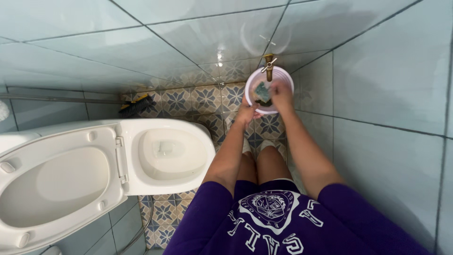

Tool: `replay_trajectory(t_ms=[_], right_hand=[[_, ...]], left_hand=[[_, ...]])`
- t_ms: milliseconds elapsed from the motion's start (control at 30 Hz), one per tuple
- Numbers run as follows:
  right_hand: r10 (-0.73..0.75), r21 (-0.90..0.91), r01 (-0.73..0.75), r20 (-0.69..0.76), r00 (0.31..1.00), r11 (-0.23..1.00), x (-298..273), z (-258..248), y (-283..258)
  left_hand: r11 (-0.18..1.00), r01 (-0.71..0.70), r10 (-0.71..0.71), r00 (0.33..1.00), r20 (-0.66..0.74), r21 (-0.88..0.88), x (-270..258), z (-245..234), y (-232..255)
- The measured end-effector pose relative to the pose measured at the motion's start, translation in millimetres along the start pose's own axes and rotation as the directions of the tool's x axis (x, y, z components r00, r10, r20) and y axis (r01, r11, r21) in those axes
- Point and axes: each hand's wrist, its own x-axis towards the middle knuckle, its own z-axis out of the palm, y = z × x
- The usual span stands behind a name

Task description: The person fills a small bucket with water and soap, then uses a bidet sprayer to rinse the inside and outside of the toilet bowl.

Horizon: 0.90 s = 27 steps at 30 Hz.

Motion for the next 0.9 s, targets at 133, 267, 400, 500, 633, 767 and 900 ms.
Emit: replay_trajectory(t_ms=[133,267,400,500,633,767,900], right_hand=[[0.045,-0.711,0.331,0.454,0.89,0.62,12,27,11],[0.231,-0.775,0.181,0.389,0.892,0.605,8,43,5],[0.049,-0.677,0.384,0.528,0.848,0.628,26,40,18],[-0.011,-0.502,0.28,0.474,0.881,0.818,31,39,20],[-0.076,-0.598,0.371,0.459,0.885,0.71,31,40,-2],[-0.105,-0.633,0.446,0.5,0.86,0.633,27,34,-34],[-0.079,-0.514,0.43,0.57,0.818,0.742,27,19,-38]], left_hand=[[0.959,-0.239,0.239,0.971,0.024,0.153,17,0,-26],[0.94,-0.335,0.339,0.937,0.079,-0.063,27,3,-49],[0.979,-0.148,0.144,0.989,-0.044,-0.14,22,-1,-43],[0.991,-0.103,0.1,0.994,-0.047,-0.083,15,-3,-33],[0.99,-0.08,0.076,0.997,-0.033,-0.116,-1,1,-23],[0.986,-0.075,0.073,0.997,-0.023,-0.151,-5,2,-19],[0.983,-0.072,0.067,0.997,-0.037,-0.166,0,-1,-17]])
